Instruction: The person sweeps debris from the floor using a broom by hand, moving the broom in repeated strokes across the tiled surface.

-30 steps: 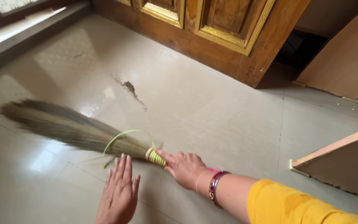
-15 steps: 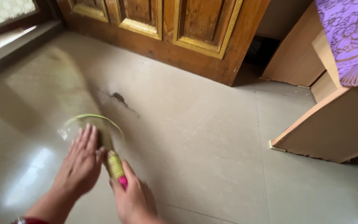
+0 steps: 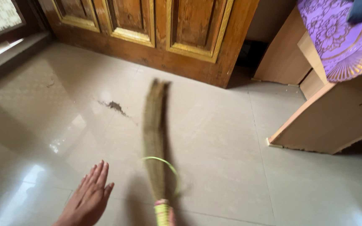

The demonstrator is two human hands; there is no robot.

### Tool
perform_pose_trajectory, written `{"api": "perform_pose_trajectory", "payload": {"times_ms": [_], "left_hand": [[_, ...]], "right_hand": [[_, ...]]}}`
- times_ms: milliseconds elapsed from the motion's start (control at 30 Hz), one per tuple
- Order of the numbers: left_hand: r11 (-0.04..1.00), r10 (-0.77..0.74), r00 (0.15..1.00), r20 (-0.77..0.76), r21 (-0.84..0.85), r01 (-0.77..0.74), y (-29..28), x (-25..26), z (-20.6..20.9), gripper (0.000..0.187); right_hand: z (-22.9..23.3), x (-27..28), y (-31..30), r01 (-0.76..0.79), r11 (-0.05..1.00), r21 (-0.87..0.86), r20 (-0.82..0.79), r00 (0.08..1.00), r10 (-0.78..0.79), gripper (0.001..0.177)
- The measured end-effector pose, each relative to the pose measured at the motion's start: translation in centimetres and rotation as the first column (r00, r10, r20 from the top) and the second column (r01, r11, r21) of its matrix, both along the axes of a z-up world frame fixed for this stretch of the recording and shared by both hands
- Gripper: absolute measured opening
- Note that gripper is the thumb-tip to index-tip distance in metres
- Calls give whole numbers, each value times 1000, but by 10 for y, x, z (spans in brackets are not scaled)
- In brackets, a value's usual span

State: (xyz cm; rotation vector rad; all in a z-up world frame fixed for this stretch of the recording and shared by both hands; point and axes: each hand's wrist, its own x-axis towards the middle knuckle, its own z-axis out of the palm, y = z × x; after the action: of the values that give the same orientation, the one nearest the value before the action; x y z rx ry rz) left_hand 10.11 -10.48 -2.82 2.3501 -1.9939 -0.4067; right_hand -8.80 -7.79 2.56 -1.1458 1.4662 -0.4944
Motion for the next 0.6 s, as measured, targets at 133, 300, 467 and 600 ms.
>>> {"api": "perform_pose_trajectory", "payload": {"times_ms": [133, 300, 467, 600], "left_hand": [[1000, 2, 1000, 9, -10, -2, -2, 11, 4, 72], [1000, 30, 1000, -9, 2, -30, -13, 15, 17, 73], [983, 12, 999, -44, -184, -20, -18, 20, 45, 72], [980, 31, 998, -47, -196, -40, -10, 27, 49, 70]], "right_hand": [[4, 5, -10, -104, 992, -72, -36, 994, 102, 58], [20, 12, -1, -291, 949, -124, -138, 952, 274, 56], [51, 21, -14, -301, 946, -120, -199, 941, 274, 58], [44, 15, -18, -18, 994, -109, -144, 990, 2, 61]]}}
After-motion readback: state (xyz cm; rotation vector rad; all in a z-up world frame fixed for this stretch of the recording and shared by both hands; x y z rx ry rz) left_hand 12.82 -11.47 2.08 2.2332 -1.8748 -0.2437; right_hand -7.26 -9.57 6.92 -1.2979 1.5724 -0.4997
